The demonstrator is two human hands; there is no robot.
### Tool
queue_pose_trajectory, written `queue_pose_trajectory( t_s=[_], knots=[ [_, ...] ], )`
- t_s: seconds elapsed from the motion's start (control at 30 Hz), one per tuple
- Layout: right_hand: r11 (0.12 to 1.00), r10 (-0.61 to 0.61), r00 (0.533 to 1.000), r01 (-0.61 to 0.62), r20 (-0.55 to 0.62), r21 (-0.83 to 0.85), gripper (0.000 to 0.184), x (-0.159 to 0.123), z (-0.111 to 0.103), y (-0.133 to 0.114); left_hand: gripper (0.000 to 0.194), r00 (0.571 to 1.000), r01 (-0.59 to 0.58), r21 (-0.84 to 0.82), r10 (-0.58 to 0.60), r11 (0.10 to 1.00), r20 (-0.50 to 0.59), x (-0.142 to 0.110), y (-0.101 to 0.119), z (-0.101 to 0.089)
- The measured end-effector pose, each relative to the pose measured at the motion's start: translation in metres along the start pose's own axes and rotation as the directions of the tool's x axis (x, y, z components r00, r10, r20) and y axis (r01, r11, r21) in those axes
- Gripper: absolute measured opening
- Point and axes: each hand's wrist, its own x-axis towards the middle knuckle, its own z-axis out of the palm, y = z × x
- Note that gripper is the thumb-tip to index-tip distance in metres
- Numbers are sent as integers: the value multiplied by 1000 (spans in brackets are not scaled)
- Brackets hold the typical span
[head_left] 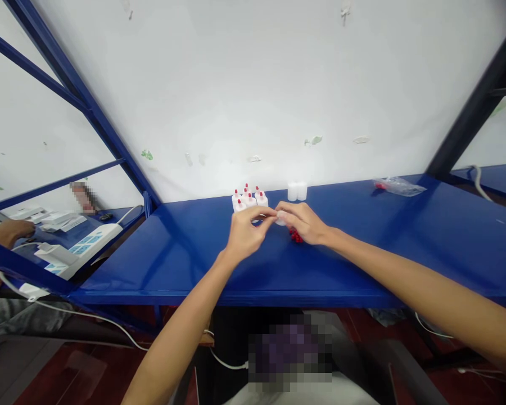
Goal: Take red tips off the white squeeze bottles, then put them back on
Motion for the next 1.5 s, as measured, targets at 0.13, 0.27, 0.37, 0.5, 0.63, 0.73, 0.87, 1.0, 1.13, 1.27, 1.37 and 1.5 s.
queue_pose_trajectory(
  t_s=[0.13, 0.27, 0.37, 0.5, 0.63, 0.73, 0.87, 1.0, 1.13, 1.27, 1.37, 1.5],
  knots=[
    [990, 129, 984, -121, -125, 72, 46, 3, 0, 8, 11, 988, 140, 88, -145, 986, 53, 6, -7, -32],
    [989, 148, 958, -149, -246, 12, 40, 4, 3, 10, 14, 982, 58, 292, -107, 955, 155, 1, -11, -40],
    [988, 126, 946, -145, -298, -45, 35, 1, 3, 10, 19, 970, -4, 362, -84, 932, 229, -3, -17, -33],
    [996, 58, 962, -75, -269, -54, 29, -1, 1, 13, 22, 958, -23, 383, -90, 923, 273, -4, -28, -26],
    [998, 63, 980, -63, -187, 5, 28, -2, -1, 12, 27, 969, -14, 362, -77, 932, 236, -4, -30, -25],
    [996, 54, 996, -49, -69, 76, 29, -2, 1, 7, 24, 989, -73, 316, 27, 946, 146, -4, -19, -20],
    [988, 20, 999, -24, 28, 152, 34, -4, 9, 3, 22, 956, -286, 238, 261, 928, 131, -2, 2, 0],
    [972, -3, 1000, -2, 20, 237, 32, -4, 11, 2, 32, 922, -388, 195, 375, 901, 98, 3, 11, 21],
    [977, -34, 999, 34, 0, 213, 22, -4, 7, -3, 29, 900, -436, 216, 424, 874, 100, 3, 6, 28],
    [977, -48, 999, 51, -17, 209, 12, -3, 6, -8, 25, 917, -399, 228, 385, 888, 106, 0, 2, 27],
    [977, -43, 999, 48, -30, 209, 8, -2, 6, -10, 24, 936, -351, 193, 345, 916, 65, -1, 3, 28],
    [971, -58, 997, 66, -42, 232, 17, -3, 5, -14, 25, 950, -311, 121, 310, 943, 25, 0, 6, 29]
  ],
)
